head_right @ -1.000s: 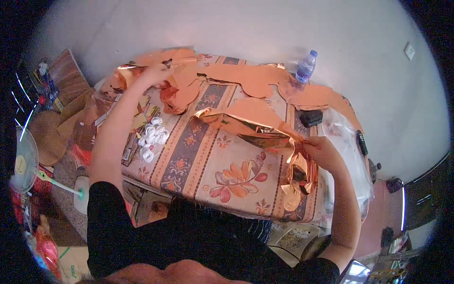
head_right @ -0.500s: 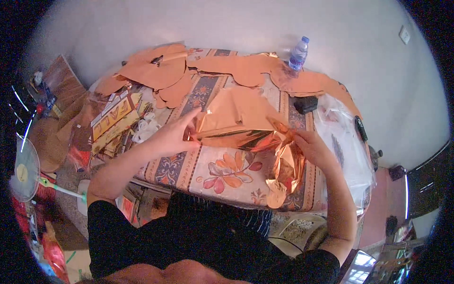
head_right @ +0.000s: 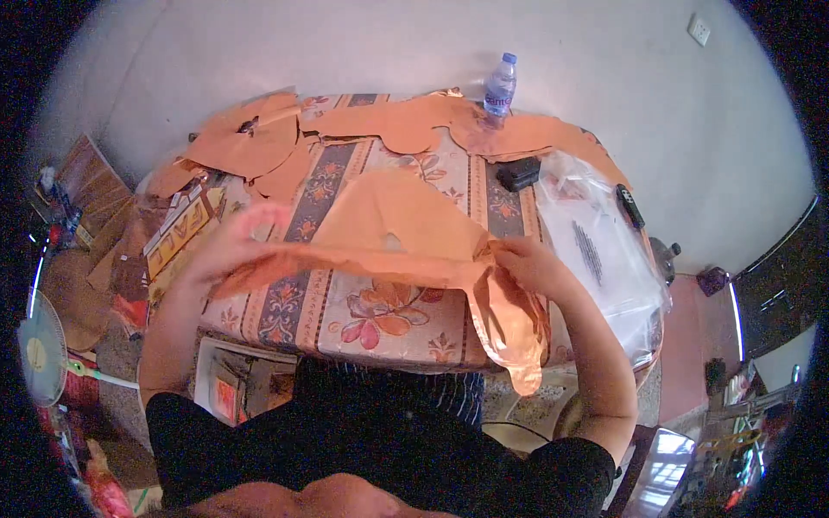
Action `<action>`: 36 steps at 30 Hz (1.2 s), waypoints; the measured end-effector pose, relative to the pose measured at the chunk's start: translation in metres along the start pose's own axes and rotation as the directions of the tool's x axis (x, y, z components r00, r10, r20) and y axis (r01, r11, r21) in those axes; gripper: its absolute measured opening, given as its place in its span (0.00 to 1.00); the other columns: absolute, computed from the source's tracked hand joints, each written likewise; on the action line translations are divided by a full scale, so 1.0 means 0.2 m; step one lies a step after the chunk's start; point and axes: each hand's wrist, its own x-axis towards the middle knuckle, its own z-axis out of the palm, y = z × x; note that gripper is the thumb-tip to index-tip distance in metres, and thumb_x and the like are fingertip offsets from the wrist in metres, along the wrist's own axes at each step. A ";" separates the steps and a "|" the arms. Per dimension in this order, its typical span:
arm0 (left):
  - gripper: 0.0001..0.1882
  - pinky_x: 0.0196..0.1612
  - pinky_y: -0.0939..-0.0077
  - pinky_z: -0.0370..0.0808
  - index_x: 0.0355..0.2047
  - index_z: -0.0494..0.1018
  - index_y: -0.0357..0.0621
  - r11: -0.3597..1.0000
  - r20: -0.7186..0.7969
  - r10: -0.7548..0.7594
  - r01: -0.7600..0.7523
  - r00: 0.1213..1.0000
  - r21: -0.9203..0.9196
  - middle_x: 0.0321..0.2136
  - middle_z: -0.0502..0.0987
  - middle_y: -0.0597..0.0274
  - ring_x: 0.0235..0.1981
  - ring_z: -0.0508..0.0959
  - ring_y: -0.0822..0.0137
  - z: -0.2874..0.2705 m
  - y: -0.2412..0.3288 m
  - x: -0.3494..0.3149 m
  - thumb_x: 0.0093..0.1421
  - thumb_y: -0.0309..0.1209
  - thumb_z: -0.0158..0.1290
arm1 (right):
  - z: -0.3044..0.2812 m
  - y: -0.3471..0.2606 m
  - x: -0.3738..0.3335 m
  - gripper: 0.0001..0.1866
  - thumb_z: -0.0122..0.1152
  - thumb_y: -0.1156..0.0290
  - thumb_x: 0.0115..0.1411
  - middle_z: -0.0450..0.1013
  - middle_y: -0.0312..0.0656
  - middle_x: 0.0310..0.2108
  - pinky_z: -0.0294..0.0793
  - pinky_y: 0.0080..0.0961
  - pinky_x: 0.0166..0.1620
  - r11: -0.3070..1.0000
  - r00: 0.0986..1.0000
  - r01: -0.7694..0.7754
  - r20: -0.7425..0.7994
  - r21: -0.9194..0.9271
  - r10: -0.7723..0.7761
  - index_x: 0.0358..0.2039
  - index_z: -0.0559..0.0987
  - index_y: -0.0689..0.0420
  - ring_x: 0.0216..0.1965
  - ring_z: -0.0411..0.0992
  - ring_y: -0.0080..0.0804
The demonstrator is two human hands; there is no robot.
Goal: Folding and assembling copper-colored metallic foil components on a workspace.
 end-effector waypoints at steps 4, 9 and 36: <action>0.20 0.52 0.69 0.71 0.48 0.70 0.43 0.822 0.122 -0.124 0.034 0.985 0.569 0.44 0.73 0.57 0.48 0.73 0.64 0.06 -0.06 -0.11 0.54 0.26 0.58 | 0.06 -0.06 -0.06 0.11 0.57 0.66 0.57 0.74 0.45 0.24 0.72 0.35 0.34 0.764 0.951 0.066 -0.192 -0.642 -0.244 0.36 0.74 0.61 0.31 0.74 0.42; 0.25 0.54 0.62 0.68 0.49 0.70 0.44 0.580 0.102 -0.007 -0.079 0.995 0.811 0.51 0.69 0.49 0.54 0.68 0.50 0.19 0.06 -0.11 0.53 0.40 0.58 | 0.15 -0.12 -0.02 0.16 0.59 0.63 0.55 0.73 0.53 0.39 0.72 0.41 0.39 0.685 0.840 0.172 -0.257 -0.708 -0.477 0.40 0.73 0.61 0.39 0.73 0.48; 0.32 0.64 0.53 0.50 0.59 0.61 0.41 0.584 0.317 0.205 -0.375 0.926 0.720 0.62 0.56 0.46 0.66 0.52 0.51 0.38 -0.23 0.19 0.60 0.47 0.50 | 0.12 -0.16 0.31 0.11 0.60 0.73 0.55 0.75 0.50 0.40 0.72 0.33 0.46 0.751 0.795 0.439 -0.175 -0.493 -0.580 0.39 0.77 0.63 0.42 0.74 0.46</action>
